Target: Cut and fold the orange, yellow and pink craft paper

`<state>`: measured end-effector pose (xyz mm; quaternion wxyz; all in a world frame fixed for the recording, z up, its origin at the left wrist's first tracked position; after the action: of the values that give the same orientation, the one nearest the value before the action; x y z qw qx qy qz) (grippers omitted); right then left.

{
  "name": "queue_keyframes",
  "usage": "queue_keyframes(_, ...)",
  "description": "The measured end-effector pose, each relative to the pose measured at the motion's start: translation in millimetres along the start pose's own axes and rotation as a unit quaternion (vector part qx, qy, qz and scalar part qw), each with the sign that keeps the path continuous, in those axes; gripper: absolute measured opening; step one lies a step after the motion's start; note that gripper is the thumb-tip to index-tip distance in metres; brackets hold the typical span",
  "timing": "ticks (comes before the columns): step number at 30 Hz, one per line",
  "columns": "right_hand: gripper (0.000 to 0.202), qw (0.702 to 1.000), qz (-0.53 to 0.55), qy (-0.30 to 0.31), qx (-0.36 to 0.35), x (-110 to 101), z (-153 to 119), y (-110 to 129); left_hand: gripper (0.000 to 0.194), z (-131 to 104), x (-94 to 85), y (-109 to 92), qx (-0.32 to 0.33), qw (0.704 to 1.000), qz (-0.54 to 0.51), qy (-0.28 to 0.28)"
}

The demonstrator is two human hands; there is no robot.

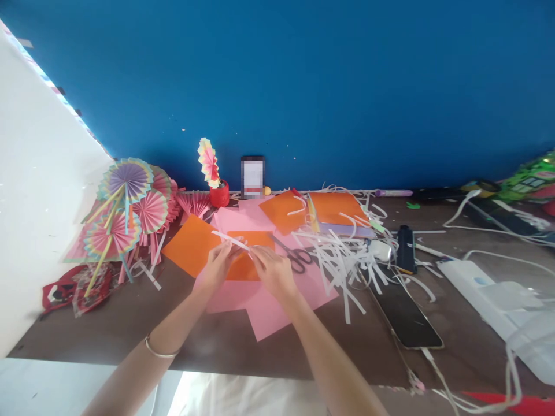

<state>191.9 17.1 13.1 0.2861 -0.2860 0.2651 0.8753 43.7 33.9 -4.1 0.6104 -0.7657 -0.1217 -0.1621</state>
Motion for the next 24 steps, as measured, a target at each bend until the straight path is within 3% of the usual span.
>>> queue_keyframes(8,0.021,0.999,-0.011,-0.032,-0.021,3,1,6,0.029,0,0.3,6,0.035,0.988,0.145,-0.039)
queue_keyframes(15,0.022,0.999,-0.022,-0.038,-0.016,7,-1,10,0.033,-9,7.7,-1,0.03,0.985,0.171,-0.02)
queue_keyframes(24,0.021,0.999,-0.028,-0.04,0.0,9,-1,10,0.029,-6,4.9,3,0.053,0.98,0.193,-0.021)
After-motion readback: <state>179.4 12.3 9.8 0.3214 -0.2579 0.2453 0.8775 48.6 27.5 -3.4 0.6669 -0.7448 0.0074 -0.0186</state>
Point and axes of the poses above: each hand's wrist, its own z-axis towards the middle knuckle, its own x-axis out of the palm, y = z × x, the point moved 2 cm from there along z, towards the middle knuckle, and after that the axes turned 11 degrees about -x, right-handed, at the moved point
